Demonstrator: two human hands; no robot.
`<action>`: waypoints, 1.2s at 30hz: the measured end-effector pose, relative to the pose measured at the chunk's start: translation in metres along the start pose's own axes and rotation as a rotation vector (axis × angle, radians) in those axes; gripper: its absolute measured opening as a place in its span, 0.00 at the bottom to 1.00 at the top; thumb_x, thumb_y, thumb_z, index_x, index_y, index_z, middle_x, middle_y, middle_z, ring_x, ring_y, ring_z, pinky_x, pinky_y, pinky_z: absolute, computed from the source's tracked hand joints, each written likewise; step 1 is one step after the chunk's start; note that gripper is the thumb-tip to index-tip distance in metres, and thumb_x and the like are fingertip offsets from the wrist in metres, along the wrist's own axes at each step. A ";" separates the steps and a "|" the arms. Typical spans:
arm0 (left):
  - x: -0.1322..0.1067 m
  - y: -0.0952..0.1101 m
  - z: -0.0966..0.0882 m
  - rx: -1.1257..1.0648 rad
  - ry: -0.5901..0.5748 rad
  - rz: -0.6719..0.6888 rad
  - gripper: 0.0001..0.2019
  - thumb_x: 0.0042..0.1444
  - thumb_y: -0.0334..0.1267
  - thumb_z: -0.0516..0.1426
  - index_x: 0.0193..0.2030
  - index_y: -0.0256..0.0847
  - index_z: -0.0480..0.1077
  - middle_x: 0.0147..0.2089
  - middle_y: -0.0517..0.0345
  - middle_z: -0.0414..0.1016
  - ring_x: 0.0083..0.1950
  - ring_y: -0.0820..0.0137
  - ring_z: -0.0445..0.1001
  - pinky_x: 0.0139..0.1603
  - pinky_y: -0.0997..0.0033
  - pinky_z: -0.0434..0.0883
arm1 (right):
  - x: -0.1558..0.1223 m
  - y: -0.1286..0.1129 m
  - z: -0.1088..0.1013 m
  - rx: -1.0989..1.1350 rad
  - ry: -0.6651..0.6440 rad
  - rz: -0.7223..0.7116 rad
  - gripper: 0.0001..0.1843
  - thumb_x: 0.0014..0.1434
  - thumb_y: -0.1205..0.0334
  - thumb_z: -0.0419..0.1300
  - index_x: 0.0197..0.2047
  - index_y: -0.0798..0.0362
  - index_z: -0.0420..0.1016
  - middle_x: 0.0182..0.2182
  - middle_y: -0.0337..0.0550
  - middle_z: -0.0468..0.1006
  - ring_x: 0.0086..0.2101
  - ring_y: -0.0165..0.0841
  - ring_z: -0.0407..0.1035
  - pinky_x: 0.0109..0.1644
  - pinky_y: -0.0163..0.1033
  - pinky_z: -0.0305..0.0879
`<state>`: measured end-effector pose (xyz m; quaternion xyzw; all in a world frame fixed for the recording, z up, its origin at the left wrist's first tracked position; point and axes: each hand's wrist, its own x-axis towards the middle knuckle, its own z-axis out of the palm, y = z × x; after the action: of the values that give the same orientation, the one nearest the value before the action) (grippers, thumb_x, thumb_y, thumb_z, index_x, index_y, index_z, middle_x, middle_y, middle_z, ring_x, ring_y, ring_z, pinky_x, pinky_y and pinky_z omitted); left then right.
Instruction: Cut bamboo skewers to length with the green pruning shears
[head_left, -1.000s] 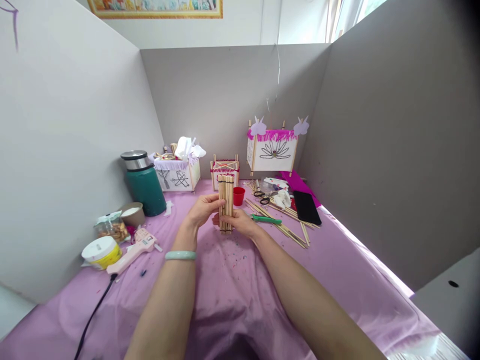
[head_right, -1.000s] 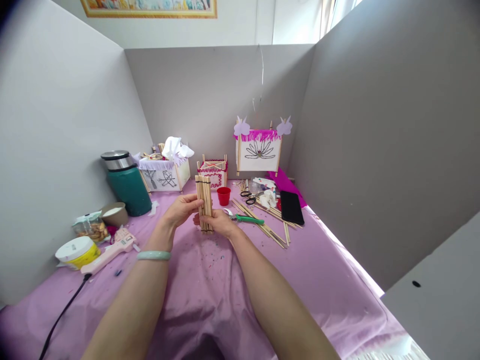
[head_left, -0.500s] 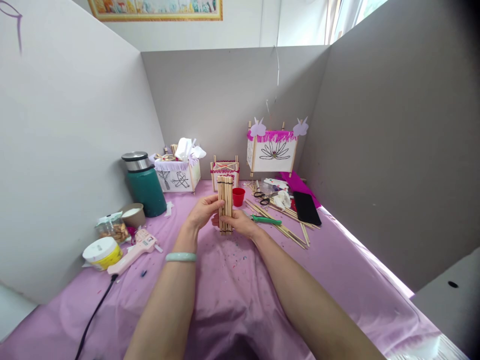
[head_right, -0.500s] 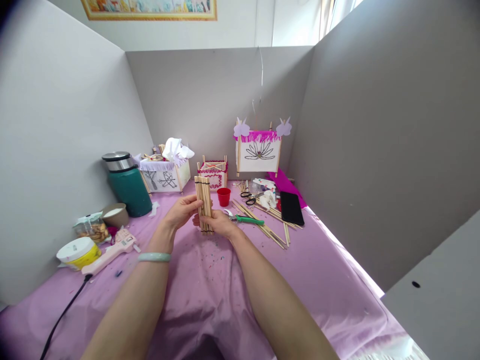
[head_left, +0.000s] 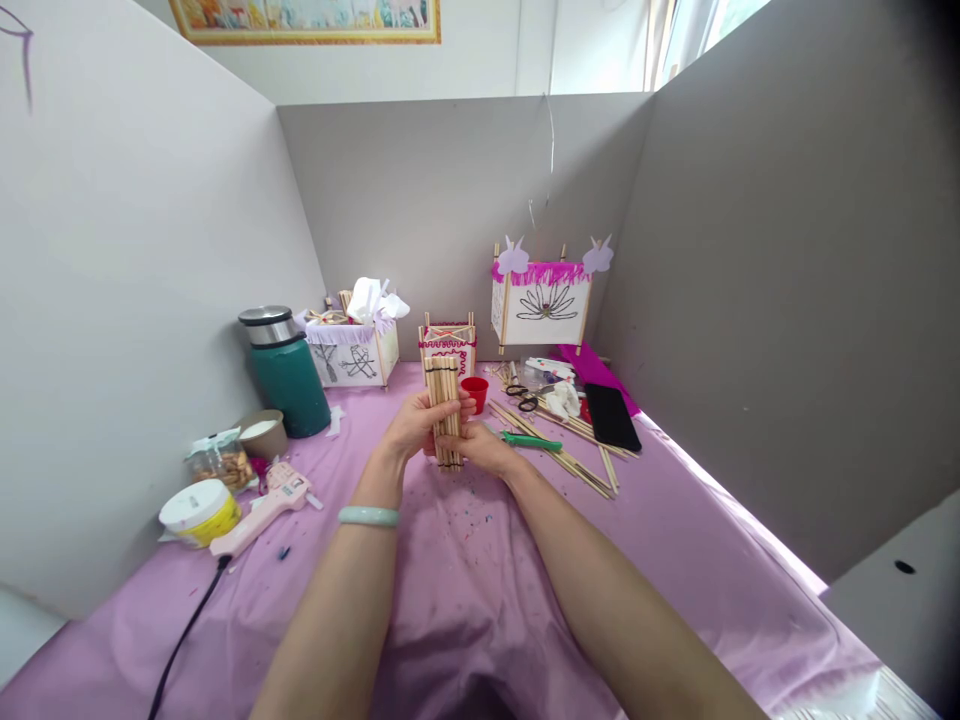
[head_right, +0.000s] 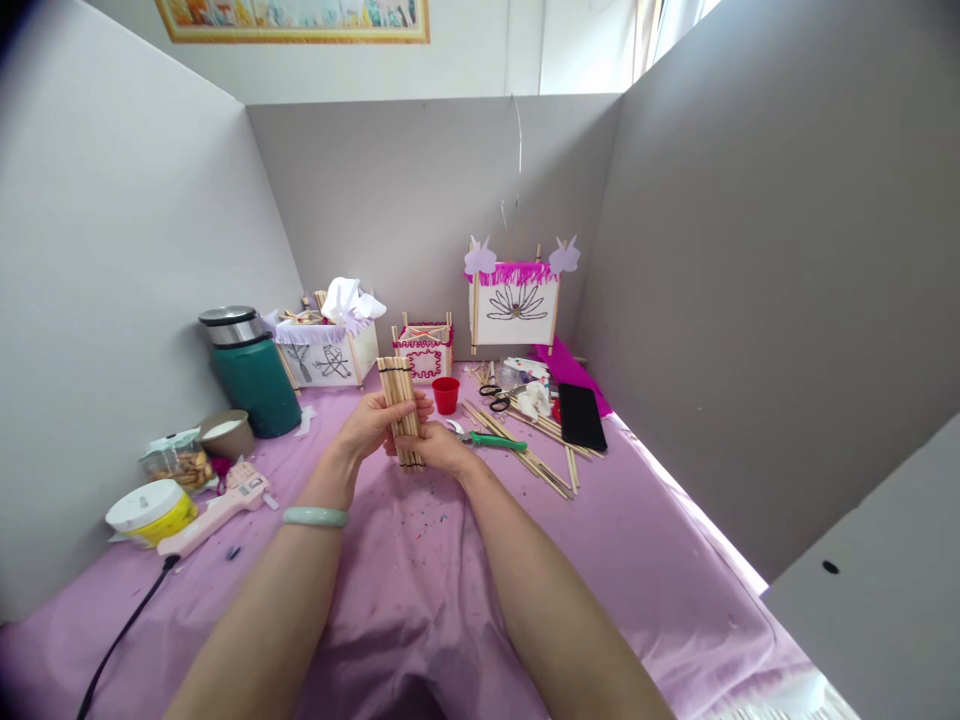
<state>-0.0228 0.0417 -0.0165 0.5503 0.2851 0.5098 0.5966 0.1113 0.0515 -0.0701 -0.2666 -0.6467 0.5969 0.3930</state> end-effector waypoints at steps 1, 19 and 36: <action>0.000 -0.001 -0.001 -0.002 -0.003 0.003 0.18 0.42 0.39 0.68 0.40 0.33 0.75 0.38 0.47 0.80 0.43 0.59 0.78 0.49 0.58 0.71 | 0.000 0.000 -0.003 -0.049 0.006 -0.014 0.18 0.47 0.53 0.67 0.37 0.56 0.79 0.36 0.46 0.81 0.41 0.41 0.74 0.50 0.47 0.67; 0.004 -0.001 0.001 -0.099 -0.073 -0.082 0.19 0.45 0.35 0.67 0.45 0.32 0.74 0.40 0.44 0.80 0.45 0.59 0.78 0.51 0.56 0.72 | -0.004 0.007 -0.016 -0.232 0.022 -0.018 0.18 0.48 0.54 0.65 0.40 0.55 0.80 0.38 0.45 0.81 0.42 0.42 0.73 0.51 0.49 0.66; 0.005 -0.002 -0.005 -0.141 -0.082 -0.079 0.19 0.45 0.35 0.67 0.45 0.33 0.74 0.41 0.44 0.80 0.47 0.57 0.77 0.56 0.53 0.68 | -0.002 0.011 -0.009 -0.369 0.077 -0.022 0.10 0.45 0.62 0.66 0.33 0.55 0.81 0.31 0.40 0.80 0.34 0.36 0.73 0.40 0.39 0.67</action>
<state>-0.0254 0.0481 -0.0183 0.5160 0.2452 0.4817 0.6646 0.1188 0.0562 -0.0811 -0.3495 -0.7327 0.4532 0.3684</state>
